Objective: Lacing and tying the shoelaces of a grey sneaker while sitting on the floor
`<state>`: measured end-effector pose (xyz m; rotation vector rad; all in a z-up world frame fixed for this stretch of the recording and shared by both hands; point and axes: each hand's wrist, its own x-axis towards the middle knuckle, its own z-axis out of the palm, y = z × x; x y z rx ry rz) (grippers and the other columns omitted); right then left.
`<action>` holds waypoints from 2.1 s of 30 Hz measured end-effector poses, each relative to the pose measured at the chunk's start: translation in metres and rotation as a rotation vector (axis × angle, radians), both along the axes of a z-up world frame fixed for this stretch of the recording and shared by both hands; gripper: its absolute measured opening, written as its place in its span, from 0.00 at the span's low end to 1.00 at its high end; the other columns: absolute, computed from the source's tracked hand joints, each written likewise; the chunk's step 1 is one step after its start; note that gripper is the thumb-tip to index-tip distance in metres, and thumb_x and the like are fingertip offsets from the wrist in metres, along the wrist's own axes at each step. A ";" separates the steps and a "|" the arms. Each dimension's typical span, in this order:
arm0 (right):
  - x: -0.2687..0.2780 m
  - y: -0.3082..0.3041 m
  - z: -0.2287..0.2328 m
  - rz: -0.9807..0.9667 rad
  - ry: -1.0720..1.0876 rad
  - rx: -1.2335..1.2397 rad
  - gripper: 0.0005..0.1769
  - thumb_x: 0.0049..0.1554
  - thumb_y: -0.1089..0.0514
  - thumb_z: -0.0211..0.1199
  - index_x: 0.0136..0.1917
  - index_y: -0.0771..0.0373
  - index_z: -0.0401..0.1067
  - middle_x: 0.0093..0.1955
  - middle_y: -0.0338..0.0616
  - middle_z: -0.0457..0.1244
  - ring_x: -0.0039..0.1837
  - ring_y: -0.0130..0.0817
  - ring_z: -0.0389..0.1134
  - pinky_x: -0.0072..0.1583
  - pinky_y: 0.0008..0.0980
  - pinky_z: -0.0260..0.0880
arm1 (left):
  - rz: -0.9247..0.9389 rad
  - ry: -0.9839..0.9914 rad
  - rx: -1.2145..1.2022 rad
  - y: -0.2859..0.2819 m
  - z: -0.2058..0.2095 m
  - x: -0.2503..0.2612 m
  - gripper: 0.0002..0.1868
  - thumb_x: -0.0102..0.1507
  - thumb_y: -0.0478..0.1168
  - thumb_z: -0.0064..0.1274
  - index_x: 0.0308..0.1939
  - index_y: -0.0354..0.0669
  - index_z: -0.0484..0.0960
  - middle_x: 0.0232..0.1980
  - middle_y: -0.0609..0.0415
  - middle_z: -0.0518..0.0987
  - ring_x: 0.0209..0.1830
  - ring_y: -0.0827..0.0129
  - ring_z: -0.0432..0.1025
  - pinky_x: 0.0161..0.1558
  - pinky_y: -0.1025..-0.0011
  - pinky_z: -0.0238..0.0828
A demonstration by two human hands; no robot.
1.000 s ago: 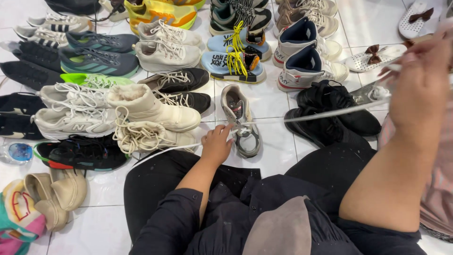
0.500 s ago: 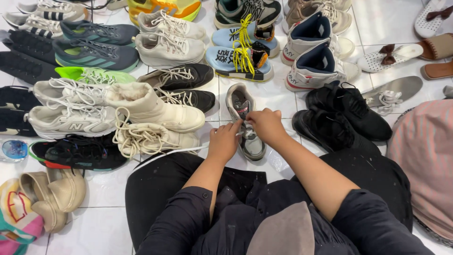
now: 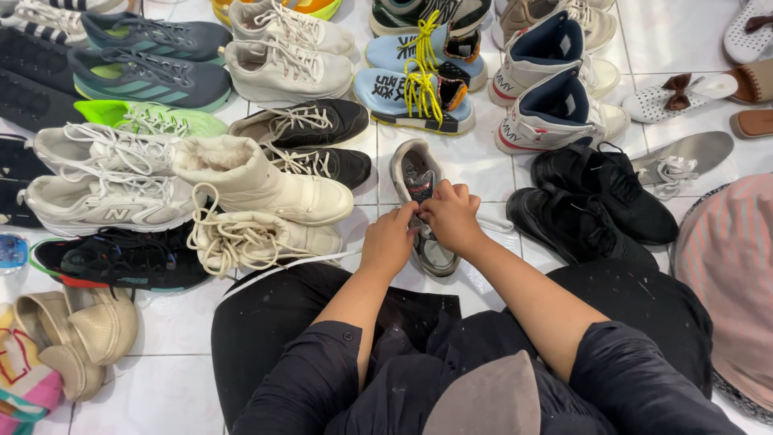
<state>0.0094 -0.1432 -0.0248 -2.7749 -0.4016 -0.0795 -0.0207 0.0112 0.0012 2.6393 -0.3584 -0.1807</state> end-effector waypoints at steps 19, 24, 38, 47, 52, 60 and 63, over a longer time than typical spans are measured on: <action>0.015 -0.012 -0.004 0.137 0.152 0.055 0.05 0.49 0.52 0.60 0.40 0.49 0.72 0.45 0.29 0.52 0.54 0.37 0.54 0.56 0.45 0.48 | 0.077 -0.121 -0.126 -0.001 -0.022 0.007 0.15 0.55 0.41 0.52 0.43 0.57 0.66 0.36 0.55 0.76 0.44 0.58 0.70 0.39 0.61 0.68; 0.019 -0.018 -0.007 0.238 0.126 0.053 0.06 0.48 0.54 0.61 0.41 0.52 0.70 0.46 0.33 0.54 0.53 0.42 0.57 0.52 0.44 0.60 | 0.066 -0.121 -0.126 -0.002 -0.021 0.005 0.15 0.55 0.42 0.53 0.44 0.56 0.66 0.37 0.55 0.76 0.47 0.58 0.70 0.41 0.60 0.69; 0.007 -0.011 0.005 0.245 -0.159 -0.049 0.04 0.49 0.48 0.59 0.38 0.46 0.69 0.44 0.25 0.56 0.52 0.34 0.54 0.50 0.38 0.50 | 0.080 -0.105 -0.141 -0.001 -0.019 0.005 0.16 0.55 0.42 0.53 0.44 0.56 0.66 0.36 0.55 0.76 0.49 0.58 0.69 0.42 0.58 0.69; 0.009 -0.006 0.011 0.149 0.061 -0.055 0.04 0.51 0.51 0.56 0.42 0.45 0.66 0.32 0.28 0.62 0.52 0.34 0.58 0.53 0.40 0.46 | 0.090 -0.046 -0.120 -0.001 -0.017 0.005 0.20 0.57 0.41 0.52 0.52 0.53 0.66 0.41 0.53 0.77 0.52 0.57 0.68 0.45 0.59 0.68; 0.013 -0.009 0.005 0.115 0.153 0.025 0.09 0.52 0.51 0.57 0.47 0.46 0.63 0.35 0.29 0.61 0.55 0.34 0.58 0.55 0.40 0.46 | 0.086 -0.051 -0.165 0.000 -0.020 0.007 0.19 0.57 0.40 0.51 0.51 0.54 0.68 0.37 0.54 0.76 0.49 0.56 0.69 0.45 0.59 0.68; 0.009 -0.020 0.049 0.196 0.081 -0.082 0.06 0.58 0.53 0.48 0.50 0.45 0.63 0.40 0.30 0.64 0.54 0.32 0.58 0.57 0.38 0.46 | 0.191 0.012 -0.242 0.022 0.030 0.007 0.11 0.58 0.37 0.48 0.43 0.58 0.71 0.30 0.58 0.77 0.42 0.56 0.71 0.45 0.58 0.65; 0.010 -0.025 0.042 0.192 0.073 -0.087 0.05 0.59 0.53 0.48 0.48 0.46 0.63 0.42 0.28 0.64 0.52 0.30 0.58 0.57 0.35 0.47 | 0.404 0.119 -0.397 0.047 0.070 0.002 0.11 0.60 0.35 0.44 0.43 0.57 0.69 0.33 0.53 0.77 0.44 0.51 0.71 0.47 0.57 0.65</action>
